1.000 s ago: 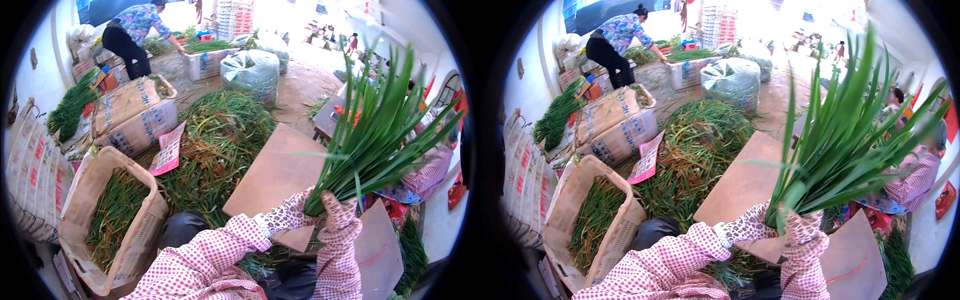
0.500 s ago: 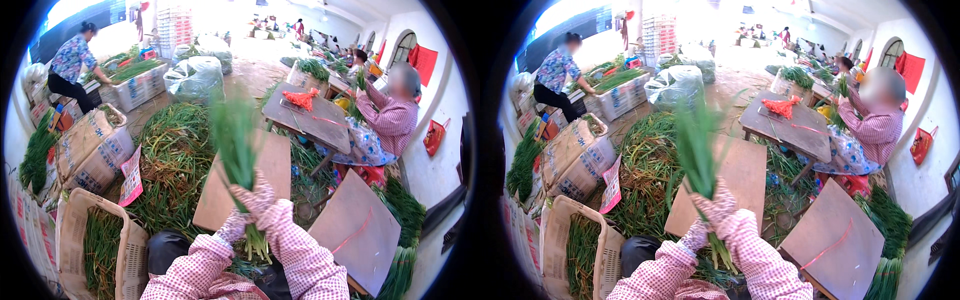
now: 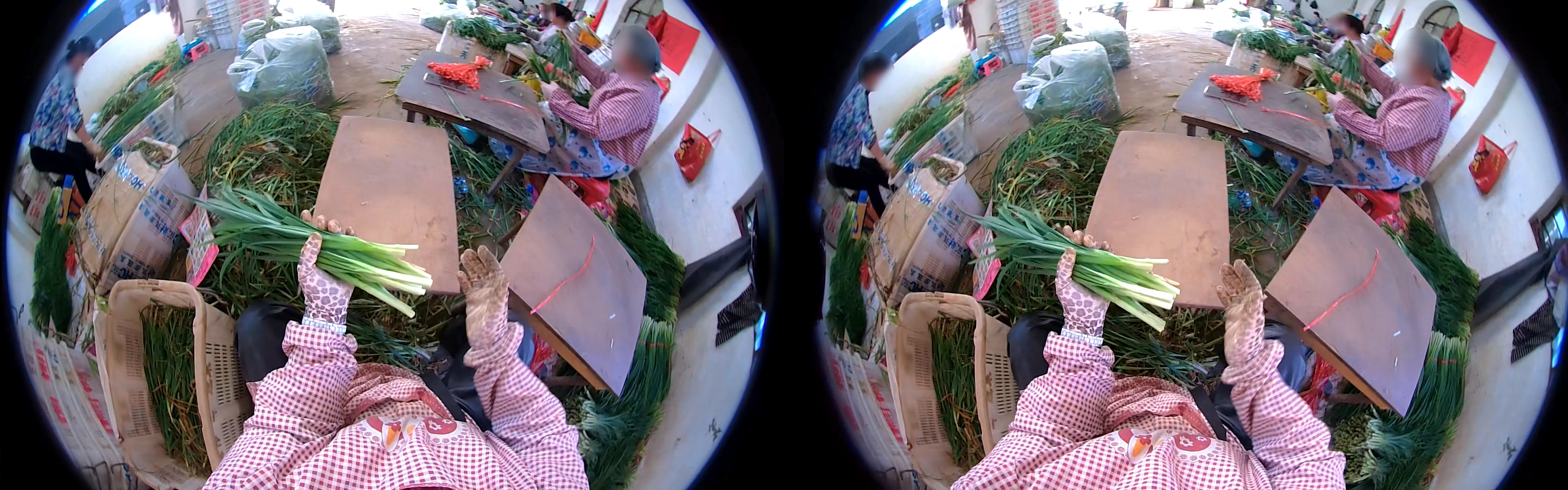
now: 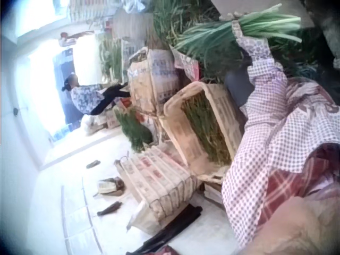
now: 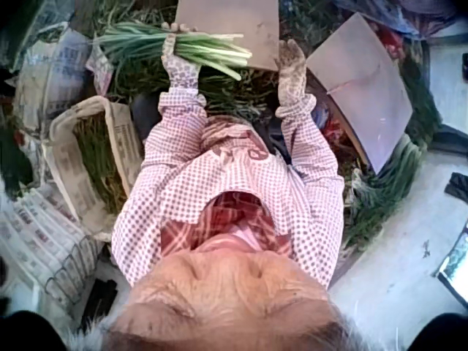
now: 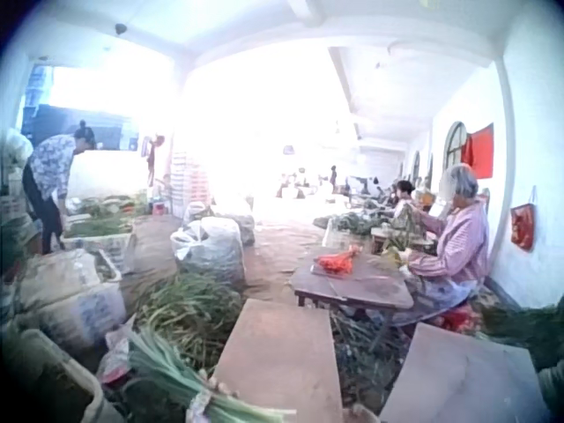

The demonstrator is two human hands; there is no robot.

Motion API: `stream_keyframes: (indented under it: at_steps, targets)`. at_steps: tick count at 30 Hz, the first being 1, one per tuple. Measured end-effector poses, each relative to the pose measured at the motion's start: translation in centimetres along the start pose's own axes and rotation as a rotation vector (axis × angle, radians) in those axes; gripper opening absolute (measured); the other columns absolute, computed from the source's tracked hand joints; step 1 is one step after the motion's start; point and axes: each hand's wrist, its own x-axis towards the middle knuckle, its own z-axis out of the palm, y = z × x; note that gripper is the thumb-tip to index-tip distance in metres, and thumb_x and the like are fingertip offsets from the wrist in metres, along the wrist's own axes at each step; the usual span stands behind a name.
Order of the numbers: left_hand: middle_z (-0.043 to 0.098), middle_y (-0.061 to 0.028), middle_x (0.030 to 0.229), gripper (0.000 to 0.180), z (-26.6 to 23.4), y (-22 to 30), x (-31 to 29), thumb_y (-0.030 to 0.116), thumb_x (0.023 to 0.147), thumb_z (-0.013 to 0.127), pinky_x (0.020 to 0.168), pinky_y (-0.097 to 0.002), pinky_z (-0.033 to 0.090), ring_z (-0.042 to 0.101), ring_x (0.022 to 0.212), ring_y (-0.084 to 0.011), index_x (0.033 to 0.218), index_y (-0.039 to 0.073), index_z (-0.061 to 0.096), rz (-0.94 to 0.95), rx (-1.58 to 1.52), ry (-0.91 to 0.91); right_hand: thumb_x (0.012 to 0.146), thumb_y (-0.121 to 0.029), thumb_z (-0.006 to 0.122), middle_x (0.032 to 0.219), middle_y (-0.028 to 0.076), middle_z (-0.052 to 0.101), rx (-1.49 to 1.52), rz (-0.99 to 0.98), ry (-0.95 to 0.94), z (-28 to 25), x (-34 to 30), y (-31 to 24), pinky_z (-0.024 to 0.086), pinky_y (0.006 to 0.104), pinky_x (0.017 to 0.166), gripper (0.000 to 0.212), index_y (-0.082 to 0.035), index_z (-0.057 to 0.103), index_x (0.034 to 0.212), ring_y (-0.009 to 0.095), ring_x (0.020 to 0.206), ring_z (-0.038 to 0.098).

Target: The person sorts green onions by hand, removes damaged outer layers, assembles them into bundles, and ties each bundle with a red string.

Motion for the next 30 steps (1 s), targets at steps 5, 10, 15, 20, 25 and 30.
stream_keyframes:
  at_steps: [5,10,15,20,25,30]
  targets:
    - [0.055,-0.0002,0.099,0.037,2.0,-1.8,-1.4,0.013,0.086,0.052,0.089,-0.0389,0.045,0.055,0.091,-0.0153,0.123,0.011,0.045,-0.099,-0.010,-0.022,0.081,-0.060,0.048,0.135,0.008,0.040,0.020,-0.201,0.181,3.2,-1.8,0.0,0.029,0.0362,0.102,0.074,-0.010,0.035,0.134,0.022,0.122,0.040]
    - [0.055,0.0010,0.093,0.055,1.8,-2.3,-2.6,0.009,0.081,0.056,0.084,-0.0356,0.046,0.056,0.086,-0.0138,0.131,0.010,0.034,-0.142,0.029,-0.137,0.080,-0.061,0.050,0.127,0.009,0.046,0.019,-0.025,-0.011,4.0,-2.7,-1.0,0.038,0.0396,0.096,0.073,-0.007,0.040,0.129,0.022,0.113,0.046]
    - [0.052,-0.0016,0.094,0.064,1.4,-1.8,-3.4,0.005,0.079,0.055,0.086,-0.0381,0.044,0.054,0.087,-0.0158,0.135,0.014,0.027,-0.176,0.104,-0.122,0.086,-0.029,0.060,0.096,0.009,0.059,-0.633,-0.059,-0.283,1.6,-2.4,-7.3,0.047,0.0344,0.084,0.033,-0.003,0.057,0.105,0.021,0.091,0.059]
    - [0.051,-0.0017,0.093,0.061,1.8,-2.4,-4.2,0.006,0.080,0.055,0.086,-0.0369,0.043,0.052,0.085,-0.0152,0.134,0.014,0.029,-0.198,0.130,-0.110,0.081,-0.028,0.062,0.082,0.015,0.060,-1.395,-0.230,-0.655,4.6,-1.7,-8.6,0.049,0.0381,0.069,0.029,-0.002,0.063,0.096,0.030,0.078,0.060]
    - [0.049,-0.0021,0.095,0.062,1.1,-2.0,-4.7,0.008,0.081,0.056,0.086,-0.0373,0.043,0.052,0.087,-0.0158,0.135,0.013,0.027,-0.196,0.111,-0.134,0.077,-0.023,0.067,0.074,0.014,0.059,-1.426,-0.421,-0.552,5.3,-2.2,-8.9,0.048,0.0376,0.062,0.023,-0.004,0.066,0.090,0.029,0.071,0.059]
    - [0.049,-0.0029,0.096,0.065,0.8,-1.2,-5.0,0.010,0.080,0.056,0.086,-0.0388,0.043,0.052,0.088,-0.0174,0.137,0.012,0.024,-0.218,0.113,-0.137,0.079,-0.018,0.064,0.076,0.014,0.060,-1.407,-0.476,-0.571,4.0,-2.3,-7.9,0.049,0.0359,0.062,0.018,-0.005,0.066,0.091,0.029,0.070,0.059]
